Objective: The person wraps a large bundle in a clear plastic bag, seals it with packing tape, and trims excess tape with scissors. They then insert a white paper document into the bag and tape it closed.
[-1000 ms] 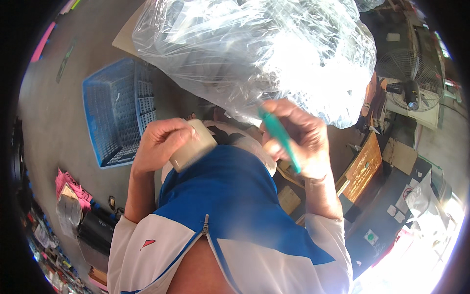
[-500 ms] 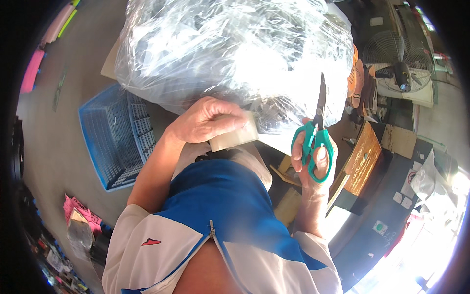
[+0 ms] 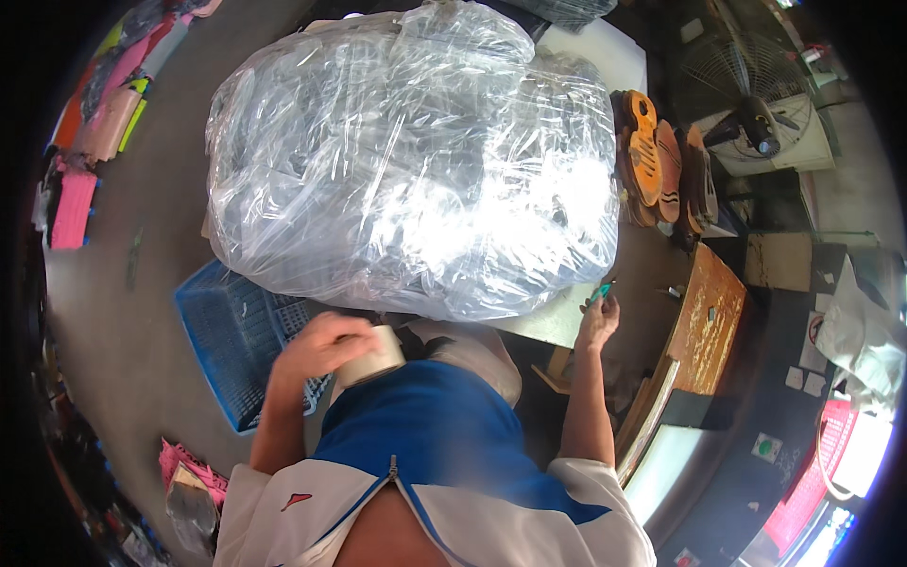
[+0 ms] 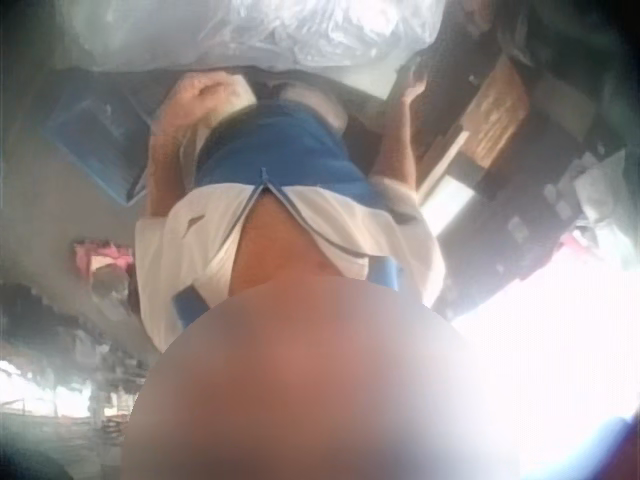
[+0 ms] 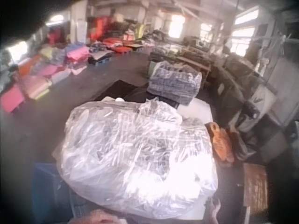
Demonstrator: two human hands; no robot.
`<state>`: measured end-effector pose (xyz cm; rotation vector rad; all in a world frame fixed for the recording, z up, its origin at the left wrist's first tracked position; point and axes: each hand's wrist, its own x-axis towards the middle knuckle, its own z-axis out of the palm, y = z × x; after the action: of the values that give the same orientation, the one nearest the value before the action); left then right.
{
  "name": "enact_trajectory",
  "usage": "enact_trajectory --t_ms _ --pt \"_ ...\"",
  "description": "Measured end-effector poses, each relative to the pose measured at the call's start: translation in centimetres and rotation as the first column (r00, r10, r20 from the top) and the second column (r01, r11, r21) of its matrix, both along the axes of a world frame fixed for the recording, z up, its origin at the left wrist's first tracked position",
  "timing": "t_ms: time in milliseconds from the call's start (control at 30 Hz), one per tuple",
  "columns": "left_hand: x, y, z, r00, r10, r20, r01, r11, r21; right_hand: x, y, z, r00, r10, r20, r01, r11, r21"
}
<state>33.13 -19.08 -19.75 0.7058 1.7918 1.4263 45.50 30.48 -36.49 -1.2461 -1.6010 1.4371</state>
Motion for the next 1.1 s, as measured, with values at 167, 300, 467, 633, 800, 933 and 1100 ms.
enact_trajectory --t_ms 167,300,467,633,800,933,1100 --pt "3.4 -12.0 1.1 0.925 0.374 0.074 -0.346 0.905 -0.248 -1.1 5.8 -10.2 0.61 0.13 0.782 -0.638 0.666 0.386" --pt "6.3 -19.4 0.6 0.427 0.887 0.179 -0.855 0.46 -0.24 -2.5 8.7 -13.1 0.372 0.045 0.927 -0.835 0.453 0.313" --pt "2.9 -23.9 -1.4 -0.047 0.938 -0.343 -0.998 -0.054 -0.01 -5.0 10.6 -5.3 0.51 0.074 0.857 -0.639 0.699 0.32" --pt "-4.4 -23.7 -4.1 -0.229 0.971 -0.072 -0.96 -0.213 0.18 -12.9 5.3 16.5 0.917 0.114 0.383 -0.351 0.687 0.636" --pt "-9.6 -21.8 -8.6 -0.271 0.953 0.135 -0.936 -0.294 0.195 -27.3 -15.4 32.4 0.808 0.527 0.263 -0.535 0.47 0.702" --pt "-9.2 -21.1 -12.0 -0.321 0.889 0.326 -0.938 -0.347 0.024 -40.1 -32.1 33.6 0.343 0.772 0.534 -0.896 0.099 0.434" --pt "-6.6 -21.3 -13.9 -0.316 0.883 0.346 -0.949 -0.299 -0.102 -47.7 -44.8 29.1 -0.175 0.557 0.812 -0.957 -0.289 -0.008"
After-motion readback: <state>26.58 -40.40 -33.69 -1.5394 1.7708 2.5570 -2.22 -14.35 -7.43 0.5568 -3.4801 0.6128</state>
